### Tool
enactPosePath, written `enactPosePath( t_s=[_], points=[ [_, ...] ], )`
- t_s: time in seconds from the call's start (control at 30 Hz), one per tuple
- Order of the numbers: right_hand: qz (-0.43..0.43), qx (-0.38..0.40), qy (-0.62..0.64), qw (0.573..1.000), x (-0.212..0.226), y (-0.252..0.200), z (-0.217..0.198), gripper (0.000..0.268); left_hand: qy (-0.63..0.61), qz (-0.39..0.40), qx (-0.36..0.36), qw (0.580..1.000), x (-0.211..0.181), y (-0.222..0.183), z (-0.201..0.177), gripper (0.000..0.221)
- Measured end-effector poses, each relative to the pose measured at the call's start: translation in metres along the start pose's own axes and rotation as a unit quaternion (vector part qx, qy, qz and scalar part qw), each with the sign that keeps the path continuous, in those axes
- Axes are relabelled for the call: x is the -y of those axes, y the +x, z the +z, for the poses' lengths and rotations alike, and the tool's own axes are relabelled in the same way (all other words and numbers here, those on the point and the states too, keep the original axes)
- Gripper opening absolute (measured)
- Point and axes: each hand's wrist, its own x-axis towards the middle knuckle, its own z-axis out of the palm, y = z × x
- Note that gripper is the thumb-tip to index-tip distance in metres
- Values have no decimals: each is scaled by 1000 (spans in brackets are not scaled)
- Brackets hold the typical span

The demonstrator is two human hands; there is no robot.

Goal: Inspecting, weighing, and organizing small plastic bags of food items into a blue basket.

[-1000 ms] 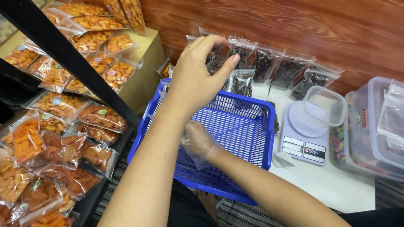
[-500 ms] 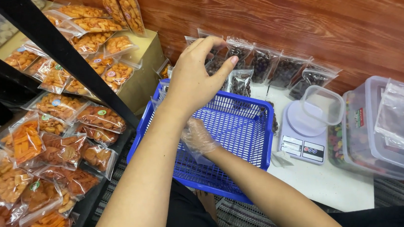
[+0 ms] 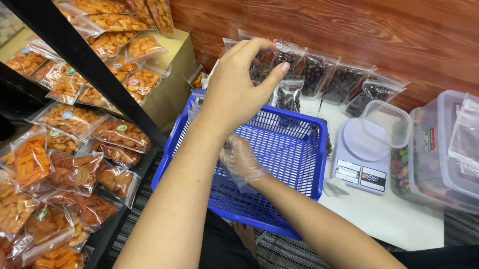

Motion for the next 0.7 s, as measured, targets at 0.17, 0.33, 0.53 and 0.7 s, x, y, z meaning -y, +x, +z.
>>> enactPosePath(
  t_s=[0.17,0.33,0.53,0.7],
  points=[
    [13,14,-25,1000,-20,-4,6,20,1,-3,9,1000,-1,0,0,32],
    [0,35,-40,999,-21,-1,7,9,-2,-1,5,1000,0,-1,-1,29],
    [-9,42,-111,993,-9,1,2,10,-7,3,4,1000,0,-1,-4,28],
    [-4,44,-113,993,-22,-2,8,13,-6,-4,15,1000,-2,-1,-5,28]
  ],
)
